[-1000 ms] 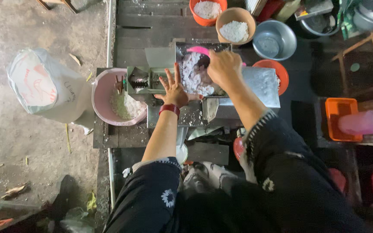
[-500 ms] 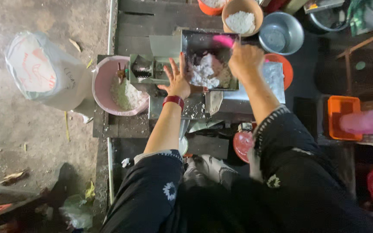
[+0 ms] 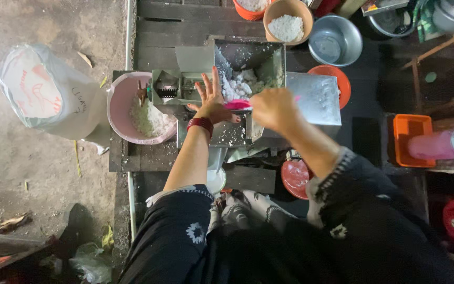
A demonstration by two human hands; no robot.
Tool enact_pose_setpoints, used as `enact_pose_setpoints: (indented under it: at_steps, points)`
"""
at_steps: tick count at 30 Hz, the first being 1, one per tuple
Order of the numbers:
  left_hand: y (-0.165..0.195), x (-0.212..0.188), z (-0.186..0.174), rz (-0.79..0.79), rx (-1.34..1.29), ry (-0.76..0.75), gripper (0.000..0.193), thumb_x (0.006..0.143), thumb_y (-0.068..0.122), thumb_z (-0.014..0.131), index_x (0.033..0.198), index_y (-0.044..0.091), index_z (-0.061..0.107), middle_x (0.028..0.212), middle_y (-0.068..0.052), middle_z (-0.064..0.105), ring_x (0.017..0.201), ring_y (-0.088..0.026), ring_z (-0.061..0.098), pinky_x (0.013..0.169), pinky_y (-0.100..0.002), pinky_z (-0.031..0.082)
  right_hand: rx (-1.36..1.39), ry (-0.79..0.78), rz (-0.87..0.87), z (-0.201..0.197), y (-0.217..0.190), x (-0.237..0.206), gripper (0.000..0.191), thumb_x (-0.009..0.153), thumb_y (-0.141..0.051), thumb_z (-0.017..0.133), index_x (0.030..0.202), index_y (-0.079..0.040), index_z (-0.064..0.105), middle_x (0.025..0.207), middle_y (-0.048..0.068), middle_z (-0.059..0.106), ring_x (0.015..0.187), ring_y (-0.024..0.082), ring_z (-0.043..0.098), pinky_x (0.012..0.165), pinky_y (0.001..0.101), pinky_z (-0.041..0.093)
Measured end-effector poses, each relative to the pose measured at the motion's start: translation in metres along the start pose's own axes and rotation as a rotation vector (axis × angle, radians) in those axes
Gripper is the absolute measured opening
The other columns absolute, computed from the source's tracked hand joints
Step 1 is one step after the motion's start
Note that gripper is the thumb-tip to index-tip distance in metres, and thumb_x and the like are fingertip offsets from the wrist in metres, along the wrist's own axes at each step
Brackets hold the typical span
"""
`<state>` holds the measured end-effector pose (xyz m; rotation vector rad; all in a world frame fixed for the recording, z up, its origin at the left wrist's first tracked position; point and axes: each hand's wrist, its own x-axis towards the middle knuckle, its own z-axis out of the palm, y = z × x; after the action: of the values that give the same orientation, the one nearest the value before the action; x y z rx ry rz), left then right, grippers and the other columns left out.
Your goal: The person scoops shredded coconut from a large red basin with a pink scoop and feeds it into a small bench-top machine, steadying the machine with one hand while processed material collects in a pink bowl below. They refill the scoop from the basin repeatedly and continue feeding the machine.
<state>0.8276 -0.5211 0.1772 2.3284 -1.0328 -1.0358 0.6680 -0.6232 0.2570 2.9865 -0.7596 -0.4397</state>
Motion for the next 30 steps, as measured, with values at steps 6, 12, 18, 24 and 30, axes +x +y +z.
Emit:
enact_pose_setpoints:
  at_steps: [6, 12, 18, 24, 30]
  points:
    - [-0.006, 0.01, 0.013, 0.034, -0.039, 0.121, 0.155, 0.062, 0.047, 0.099, 0.157, 0.038, -0.023, 0.169, -0.015, -0.024, 0.155, -0.046, -0.019, 0.104, -0.088, 0.001, 0.1, 0.152, 0.059, 0.065, -0.002, 0.034, 0.024, 0.092, -0.013, 0.056, 0.079, -0.01, 0.076, 0.082, 0.017, 0.075, 0.079, 0.031, 0.075, 0.07, 0.0459, 0.058]
    - [-0.003, 0.013, 0.014, 0.016, -0.024, 0.19, 0.135, 0.069, 0.025, 0.077, 0.161, 0.044, -0.02, 0.173, -0.011, -0.021, 0.155, -0.046, -0.017, 0.102, -0.09, 0.002, 0.126, 0.07, 0.203, 0.039, 0.035, 0.026, 0.019, 0.09, -0.021, 0.061, 0.087, -0.011, 0.077, 0.083, 0.016, 0.074, 0.079, 0.036, 0.074, 0.069, 0.0491, 0.057]
    - [0.006, 0.009, 0.009, -0.091, -0.005, 0.096, 0.162, 0.049, 0.061, 0.099, 0.156, 0.044, -0.022, 0.171, -0.008, -0.023, 0.155, -0.044, -0.018, 0.106, -0.088, 0.004, 0.117, 0.315, 0.08, 0.022, 0.019, 0.022, 0.025, 0.085, -0.014, 0.063, 0.106, -0.016, 0.075, 0.072, 0.015, 0.073, 0.071, 0.038, 0.073, 0.063, 0.053, 0.054]
    - [0.007, 0.003, 0.009, -0.031, -0.004, 0.193, 0.15, 0.066, 0.054, 0.092, 0.164, 0.047, -0.021, 0.175, -0.01, -0.022, 0.158, -0.043, -0.018, 0.101, -0.092, 0.003, -0.083, 0.212, 0.02, 0.031, 0.013, 0.043, 0.019, 0.098, -0.017, 0.059, 0.092, -0.014, 0.077, 0.087, 0.011, 0.076, 0.084, 0.025, 0.076, 0.072, 0.0416, 0.058]
    - [0.005, 0.01, 0.011, -0.135, 0.01, 0.043, 0.15, 0.061, 0.054, 0.097, 0.154, 0.045, -0.021, 0.169, -0.007, -0.024, 0.155, -0.04, -0.02, 0.106, -0.085, 0.003, 0.079, 0.063, 0.154, 0.0, 0.06, -0.01, 0.026, 0.096, -0.029, 0.054, 0.105, -0.021, 0.077, 0.09, 0.016, 0.074, 0.085, 0.04, 0.072, 0.068, 0.0548, 0.055]
